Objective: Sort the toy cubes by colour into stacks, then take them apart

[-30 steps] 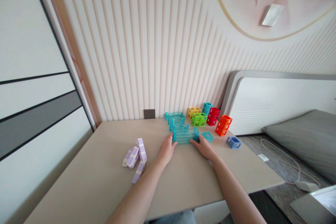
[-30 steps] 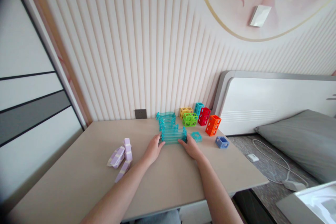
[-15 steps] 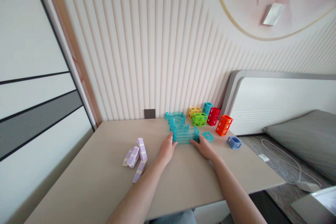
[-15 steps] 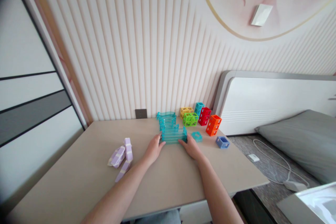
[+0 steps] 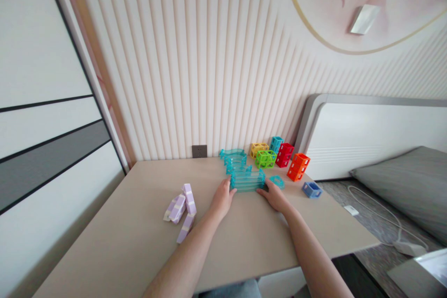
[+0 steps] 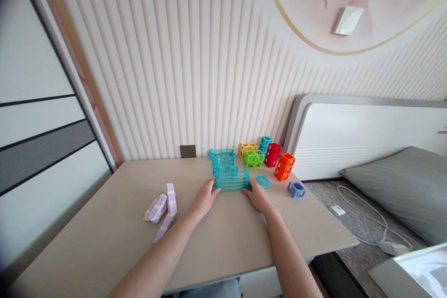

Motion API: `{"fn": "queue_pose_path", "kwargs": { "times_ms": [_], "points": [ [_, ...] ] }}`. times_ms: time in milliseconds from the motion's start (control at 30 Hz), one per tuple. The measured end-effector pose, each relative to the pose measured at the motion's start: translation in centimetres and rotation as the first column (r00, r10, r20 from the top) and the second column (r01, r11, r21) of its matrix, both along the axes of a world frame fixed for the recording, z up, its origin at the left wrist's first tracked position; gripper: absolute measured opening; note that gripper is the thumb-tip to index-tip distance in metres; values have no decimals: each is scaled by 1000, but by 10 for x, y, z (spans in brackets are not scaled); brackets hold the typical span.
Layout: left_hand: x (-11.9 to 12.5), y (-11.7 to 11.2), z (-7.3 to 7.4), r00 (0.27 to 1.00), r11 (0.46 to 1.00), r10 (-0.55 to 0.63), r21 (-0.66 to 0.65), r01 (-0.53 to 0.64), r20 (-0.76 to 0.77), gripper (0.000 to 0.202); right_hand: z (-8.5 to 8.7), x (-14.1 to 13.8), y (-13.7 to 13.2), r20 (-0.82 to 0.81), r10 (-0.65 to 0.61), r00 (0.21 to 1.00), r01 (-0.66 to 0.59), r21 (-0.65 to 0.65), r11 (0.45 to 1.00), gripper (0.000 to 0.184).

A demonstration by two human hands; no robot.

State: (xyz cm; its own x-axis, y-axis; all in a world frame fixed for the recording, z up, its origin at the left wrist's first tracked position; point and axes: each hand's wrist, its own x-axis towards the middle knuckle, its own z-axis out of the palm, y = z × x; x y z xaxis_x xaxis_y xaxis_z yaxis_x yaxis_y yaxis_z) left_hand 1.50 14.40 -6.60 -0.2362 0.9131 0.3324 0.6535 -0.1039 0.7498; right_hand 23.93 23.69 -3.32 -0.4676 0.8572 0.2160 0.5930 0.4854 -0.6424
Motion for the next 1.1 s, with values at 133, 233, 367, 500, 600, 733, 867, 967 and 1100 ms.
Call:
{"fn": "queue_pose_path", "kwargs": {
  "times_ms": [133,233,367,500,600,733,867,967,1100],
  "points": [
    [0,0,0,1000,1000,-4,-1,4,-2,50,0,0,1,10,-13,1000,13,-1,1000,17],
    [0,-1,1,1000,1000,-6,-1,6,-5,50,0,0,1,15,-22,1000,22,0,1000,16],
    [1,-1,2,1000,1000,-5,-2,5,-9,50,-1,-1,1,18,-25,1000,25,8,1000,17],
    [1,-2,2,1000,1000,-6,-7,5,-8,50,-1,-1,0,23,-31,999,31,13,999,18],
    [1,-3,3,1000,1000,-3,-6,3,-4,50,-2,-1,0,25,-36,999,35,17,999,18],
    [2,-2,3,1000,1000,5,-3,-5,9,50,-1,-2,-1,22,-37,999,37,27,999,18],
    [2,-2,4,1000,1000,6,-6,-6,21,49,0,-3,-2,26,-35,999,34,34,999,16],
    [2,-2,4,1000,1000,4,-2,-4,27,50,1,-5,-3,29,-33,999,32,39,999,15],
    [1,-3,4,1000,1000,3,3,-3,31,50,3,-6,-5,29,-21,999,20,49,999,15]
  ]
}}
